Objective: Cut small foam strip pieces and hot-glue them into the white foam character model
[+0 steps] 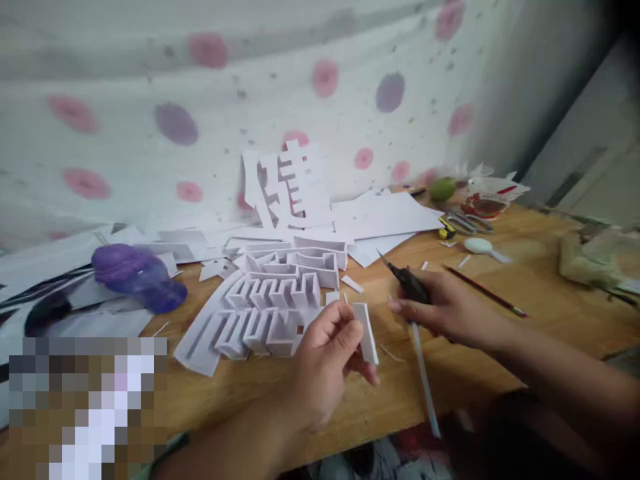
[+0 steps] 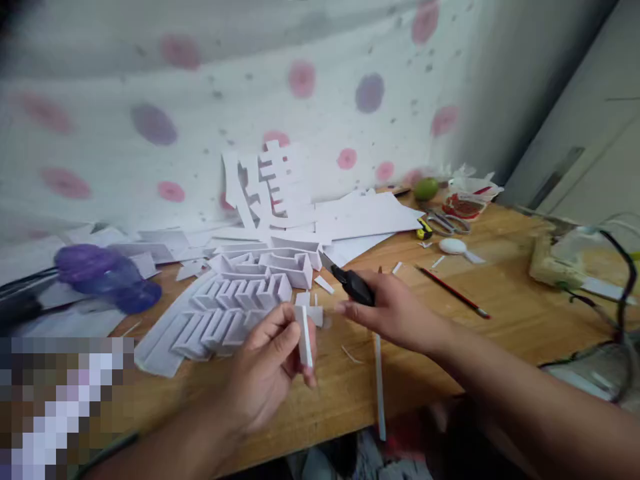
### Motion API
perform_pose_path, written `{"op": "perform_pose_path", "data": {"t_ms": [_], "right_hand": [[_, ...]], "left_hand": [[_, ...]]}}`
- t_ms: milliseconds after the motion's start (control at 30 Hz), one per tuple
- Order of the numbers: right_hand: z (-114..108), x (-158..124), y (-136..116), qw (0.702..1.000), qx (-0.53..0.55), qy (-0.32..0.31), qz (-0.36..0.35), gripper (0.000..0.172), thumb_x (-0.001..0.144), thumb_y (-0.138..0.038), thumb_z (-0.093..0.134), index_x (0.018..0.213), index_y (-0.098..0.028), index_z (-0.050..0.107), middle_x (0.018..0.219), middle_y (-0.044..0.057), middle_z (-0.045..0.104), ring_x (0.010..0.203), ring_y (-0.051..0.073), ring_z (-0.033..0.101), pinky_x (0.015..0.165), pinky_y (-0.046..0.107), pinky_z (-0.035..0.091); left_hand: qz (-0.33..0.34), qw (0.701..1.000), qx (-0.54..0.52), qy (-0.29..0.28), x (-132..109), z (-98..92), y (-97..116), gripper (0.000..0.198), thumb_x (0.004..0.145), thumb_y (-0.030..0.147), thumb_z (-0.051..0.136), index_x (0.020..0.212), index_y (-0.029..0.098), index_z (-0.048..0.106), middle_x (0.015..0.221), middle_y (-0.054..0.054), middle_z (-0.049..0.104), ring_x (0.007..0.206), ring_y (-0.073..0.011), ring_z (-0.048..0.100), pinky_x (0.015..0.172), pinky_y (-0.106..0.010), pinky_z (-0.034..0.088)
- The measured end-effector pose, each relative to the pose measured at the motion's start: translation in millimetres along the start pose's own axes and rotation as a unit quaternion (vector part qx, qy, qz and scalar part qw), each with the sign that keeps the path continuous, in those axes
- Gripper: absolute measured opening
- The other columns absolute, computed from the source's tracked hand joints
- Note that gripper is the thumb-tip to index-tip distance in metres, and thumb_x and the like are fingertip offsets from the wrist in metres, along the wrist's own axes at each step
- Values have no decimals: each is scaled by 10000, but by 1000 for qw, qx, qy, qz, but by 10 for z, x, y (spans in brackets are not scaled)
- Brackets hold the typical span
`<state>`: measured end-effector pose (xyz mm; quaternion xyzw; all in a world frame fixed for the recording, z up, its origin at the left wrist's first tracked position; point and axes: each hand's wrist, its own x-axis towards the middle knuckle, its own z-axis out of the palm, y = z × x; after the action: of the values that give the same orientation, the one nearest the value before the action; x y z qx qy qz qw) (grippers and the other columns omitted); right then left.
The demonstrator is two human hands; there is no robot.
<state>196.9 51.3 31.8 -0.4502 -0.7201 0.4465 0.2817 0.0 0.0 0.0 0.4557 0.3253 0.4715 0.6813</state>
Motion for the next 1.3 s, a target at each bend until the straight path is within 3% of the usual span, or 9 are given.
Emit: {"op": "perform_pose_path", "data": {"t_ms": [100, 233, 333, 433, 700, 867, 1067, 1167, 1300], "right_hand": [[94, -75, -76, 990, 114, -82, 13, 352, 773, -462, 656, 784, -145, 502, 550, -70, 390, 408, 39, 377, 338, 134, 355], [244, -121, -128, 969, 209, -129, 32, 329, 759, -424, 688, 844, -149, 529, 621, -45, 488, 439, 38, 408, 341, 118, 361], [326, -117, -118, 971, 207, -113, 49, 285, 760, -368, 689, 855, -152, 529, 673, -19, 554, 483, 52, 442, 348, 112, 367], [331, -101, -95, 979, 185, -71, 50, 224, 771, -330, 667, 821, -153, 538, 617, -44, 503, 448, 46, 417, 354, 125, 380], [184, -86, -91, 982, 169, -84, 22, 145, 770, -274, 639, 791, -171, 539, 590, -66, 432, 437, 45, 375, 377, 148, 368], [140, -58, -61, 994, 90, -53, -41, 114, 738, -231, 652, 770, -169, 563, 611, -50, 455, 528, 72, 409, 475, 180, 354], [113, -52, -97, 996, 65, -6, -62, 178, 728, -284, 669, 836, -156, 606, 678, -18, 506, 615, 108, 464, 553, 215, 403], [92, -62, -107, 996, 85, 26, -23, 248, 753, -323, 651, 926, -152, 605, 665, -25, 487, 529, 91, 438, 456, 204, 380], [93, -90, -90, 997, 62, -4, -45, 184, 784, -330, 615, 818, -154, 573, 644, -27, 483, 511, 87, 430, 452, 202, 373]], "left_hand": [[42, 997, 51, 42, 12, -42, -5, 278, 850, 419, 583, 792, 169, 475, 633, 56, 446, 542, -57, 457, 514, -178, 451], [50, 997, 42, 49, 13, -29, -20, 244, 879, 389, 551, 804, 171, 470, 591, 64, 468, 499, -53, 457, 509, -191, 455], [50, 998, 30, 34, 6, 5, -18, 201, 876, 348, 565, 843, 160, 505, 654, 35, 554, 551, -74, 549, 558, -215, 488], [38, 999, 1, 33, -4, 31, 3, 208, 844, 341, 614, 875, 154, 529, 686, 25, 589, 561, -87, 595, 576, -223, 511], [-22, 988, -151, 3, 13, 27, 53, 296, 864, 437, 549, 806, 149, 518, 627, -13, 638, 488, -101, 582, 510, -265, 553], [-84, 982, -160, -49, 27, 17, 77, 250, 784, 320, 687, 826, 146, 514, 636, 4, 641, 477, -77, 592, 522, -221, 546], [-100, 982, -154, -41, 8, 28, 76, 336, 702, 217, 770, 929, 169, 527, 663, 44, 609, 512, -57, 580, 564, -212, 546], [-87, 987, -133, -31, 10, 43, 68, 346, 704, 193, 764, 967, 181, 539, 692, 47, 601, 530, -58, 585, 580, -215, 545], [-61, 991, -120, -4, 10, 62, 79, 277, 717, 191, 752, 921, 168, 566, 711, 45, 591, 526, -47, 562, 562, -206, 541]]}}
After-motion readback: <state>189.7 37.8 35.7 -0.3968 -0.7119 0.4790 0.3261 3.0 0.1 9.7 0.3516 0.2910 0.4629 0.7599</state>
